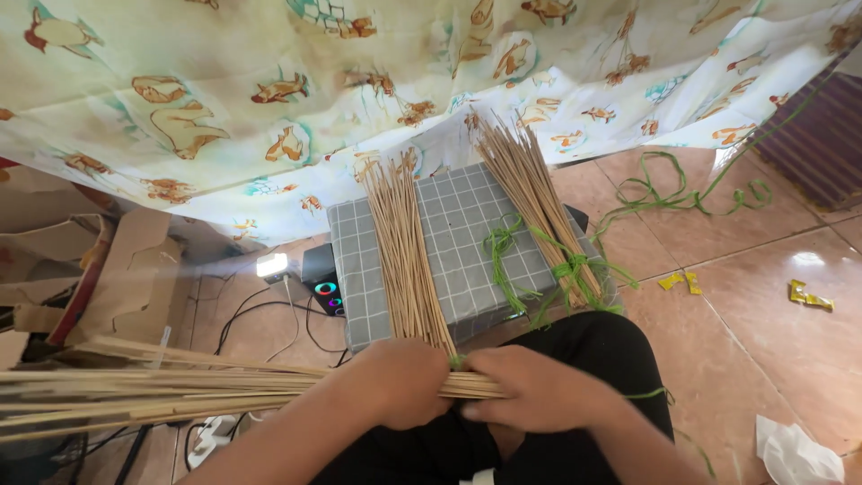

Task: Gathering thin wooden sticks and tying them into bundles using green plastic strips

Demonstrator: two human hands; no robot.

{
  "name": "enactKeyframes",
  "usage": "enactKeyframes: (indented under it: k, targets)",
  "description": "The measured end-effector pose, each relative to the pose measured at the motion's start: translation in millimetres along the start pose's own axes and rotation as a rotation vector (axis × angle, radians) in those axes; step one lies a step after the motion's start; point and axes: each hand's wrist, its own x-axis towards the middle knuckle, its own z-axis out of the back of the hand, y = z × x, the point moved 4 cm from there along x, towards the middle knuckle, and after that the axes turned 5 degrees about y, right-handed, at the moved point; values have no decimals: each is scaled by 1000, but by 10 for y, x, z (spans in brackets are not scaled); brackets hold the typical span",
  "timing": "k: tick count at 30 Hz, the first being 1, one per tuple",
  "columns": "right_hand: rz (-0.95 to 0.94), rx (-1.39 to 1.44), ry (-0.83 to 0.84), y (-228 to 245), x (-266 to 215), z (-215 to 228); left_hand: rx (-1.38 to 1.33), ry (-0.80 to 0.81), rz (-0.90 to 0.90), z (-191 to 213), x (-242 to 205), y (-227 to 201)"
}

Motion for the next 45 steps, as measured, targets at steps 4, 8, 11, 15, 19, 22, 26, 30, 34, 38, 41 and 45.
enactKeyframes:
  k: [4, 8, 11, 15, 19, 22, 26, 30, 34, 38, 41, 45]
  targets:
    - [86, 220, -82, -321, -172, 199, -216, -101, 52, -50, -183, 244]
    - [52, 467, -171, -463, -213, 236, -608, -177, 113, -49, -355, 351]
    - [-121, 414, -262, -394, -134, 178, -859, -209, 91, -147, -354, 358]
    - [-298, 436, -463, -616, -63, 39, -1092, -249, -54, -275, -290, 312]
    - [-152, 679, -681, -731, 64, -180, -1323, -119, 18, -297, -335, 96]
    - [-185, 807, -840, -759, 84, -282, -1361, -50, 42, -318, -330, -16]
    - [-238, 910, -773, -694, 121, -303, -1521, 30, 114, -348, -380, -71]
    - [-193, 727, -647, -596, 38, -329, -1569, -52, 142, -418, -320, -37]
    - [-108, 763, -554, -415, 18, -493, -1630, -175, 102, -488, -172, -19]
    - [-127, 767, -512, -275, 2, -555, -1697, -452, 217, -414, -210, 61]
    - [-224, 617, -501, -191, -47, -498, -1688, -554, 262, -354, -266, 209]
    - [-274, 535, -515, -153, -118, -467, -1716, -504, 296, -319, -370, 267]
